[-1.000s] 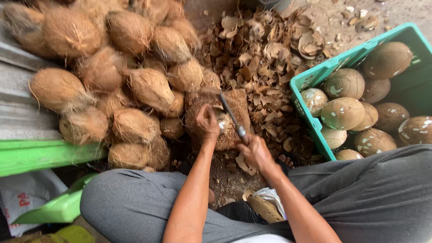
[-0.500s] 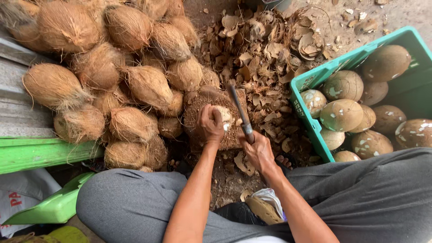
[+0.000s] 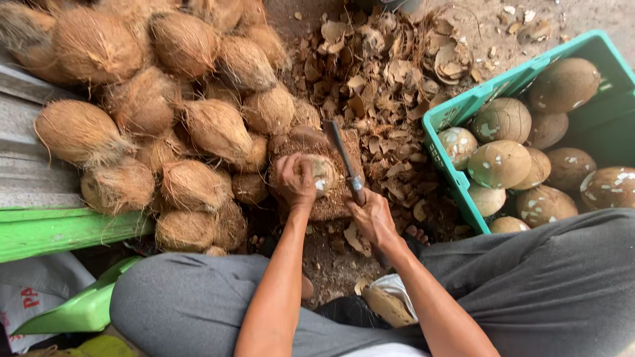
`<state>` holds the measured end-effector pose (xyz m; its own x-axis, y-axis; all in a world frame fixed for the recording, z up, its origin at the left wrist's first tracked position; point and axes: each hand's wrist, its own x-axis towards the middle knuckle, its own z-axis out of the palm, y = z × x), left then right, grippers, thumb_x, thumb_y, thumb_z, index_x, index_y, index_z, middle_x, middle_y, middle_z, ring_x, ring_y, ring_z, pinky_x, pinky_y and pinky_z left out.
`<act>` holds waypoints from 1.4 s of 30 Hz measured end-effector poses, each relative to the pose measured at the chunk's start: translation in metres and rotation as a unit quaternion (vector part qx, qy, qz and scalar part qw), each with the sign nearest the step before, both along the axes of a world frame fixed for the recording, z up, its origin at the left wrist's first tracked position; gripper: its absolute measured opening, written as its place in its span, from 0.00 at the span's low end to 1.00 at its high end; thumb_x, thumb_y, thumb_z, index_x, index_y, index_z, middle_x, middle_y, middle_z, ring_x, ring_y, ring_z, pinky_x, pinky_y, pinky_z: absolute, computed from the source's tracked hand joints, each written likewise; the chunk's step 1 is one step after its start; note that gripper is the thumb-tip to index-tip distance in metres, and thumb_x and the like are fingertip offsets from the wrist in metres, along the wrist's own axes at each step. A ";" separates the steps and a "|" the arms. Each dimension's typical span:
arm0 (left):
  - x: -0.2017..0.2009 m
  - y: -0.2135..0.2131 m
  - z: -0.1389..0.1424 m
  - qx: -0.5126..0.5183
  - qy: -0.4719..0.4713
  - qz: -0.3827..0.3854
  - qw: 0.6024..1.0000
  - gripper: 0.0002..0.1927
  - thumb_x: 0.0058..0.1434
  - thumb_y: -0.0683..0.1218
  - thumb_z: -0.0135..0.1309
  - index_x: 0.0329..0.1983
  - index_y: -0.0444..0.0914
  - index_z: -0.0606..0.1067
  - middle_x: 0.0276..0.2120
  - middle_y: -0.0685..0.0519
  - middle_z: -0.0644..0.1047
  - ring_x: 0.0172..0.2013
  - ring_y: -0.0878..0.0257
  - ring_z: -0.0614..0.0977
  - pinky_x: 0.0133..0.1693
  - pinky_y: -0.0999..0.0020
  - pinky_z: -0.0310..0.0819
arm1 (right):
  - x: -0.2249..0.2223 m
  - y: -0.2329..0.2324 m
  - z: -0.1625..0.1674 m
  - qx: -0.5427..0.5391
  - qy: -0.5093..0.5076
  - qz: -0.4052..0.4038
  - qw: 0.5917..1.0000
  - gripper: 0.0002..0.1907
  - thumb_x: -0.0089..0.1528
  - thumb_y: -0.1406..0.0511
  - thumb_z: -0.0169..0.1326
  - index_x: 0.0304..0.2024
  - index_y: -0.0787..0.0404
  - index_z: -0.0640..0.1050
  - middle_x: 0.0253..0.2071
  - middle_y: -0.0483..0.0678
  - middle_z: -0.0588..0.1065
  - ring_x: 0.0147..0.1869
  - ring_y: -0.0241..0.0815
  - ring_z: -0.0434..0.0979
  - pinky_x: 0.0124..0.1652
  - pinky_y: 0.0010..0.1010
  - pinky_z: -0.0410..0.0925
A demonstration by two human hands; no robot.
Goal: The person sits on the ground and uses a machete to trim the outer husk off coconuts, holding each coconut on a wooden block and striking the husk to remove the fibrous layer. Trimmed coconuts are placed into a green plastic crate beside them.
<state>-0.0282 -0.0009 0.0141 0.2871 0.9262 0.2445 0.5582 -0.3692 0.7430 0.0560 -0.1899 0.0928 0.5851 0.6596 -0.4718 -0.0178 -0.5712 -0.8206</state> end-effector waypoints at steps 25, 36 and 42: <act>0.009 -0.010 -0.026 -0.025 0.020 0.089 0.995 0.23 0.65 0.66 0.45 0.46 0.45 0.76 0.46 0.50 0.74 0.38 0.59 0.78 0.35 0.58 0.75 | 0.004 -0.001 -0.006 0.004 -0.085 0.006 0.996 0.17 0.67 0.61 0.56 0.30 0.66 0.72 0.21 0.49 0.69 0.24 0.36 0.66 0.24 0.33 0.63; 0.005 -0.006 -0.008 -0.063 -0.065 0.072 0.993 0.18 0.61 0.61 0.50 0.40 0.44 0.77 0.40 0.50 0.75 0.35 0.59 0.78 0.33 0.61 0.76 | 0.003 0.001 -0.025 -0.064 0.031 0.018 0.997 0.10 0.66 0.60 0.50 0.34 0.56 0.78 0.25 0.42 0.74 0.23 0.35 0.70 0.25 0.36 0.69; -0.008 0.008 0.006 -0.215 -0.130 0.090 0.964 0.17 0.59 0.57 0.53 0.43 0.44 0.80 0.36 0.56 0.82 0.35 0.64 0.82 0.34 0.61 0.79 | 0.013 -0.001 0.001 -0.015 -0.013 -0.004 1.000 0.19 0.65 0.56 0.56 0.27 0.63 0.71 0.20 0.44 0.67 0.23 0.36 0.64 0.27 0.40 0.64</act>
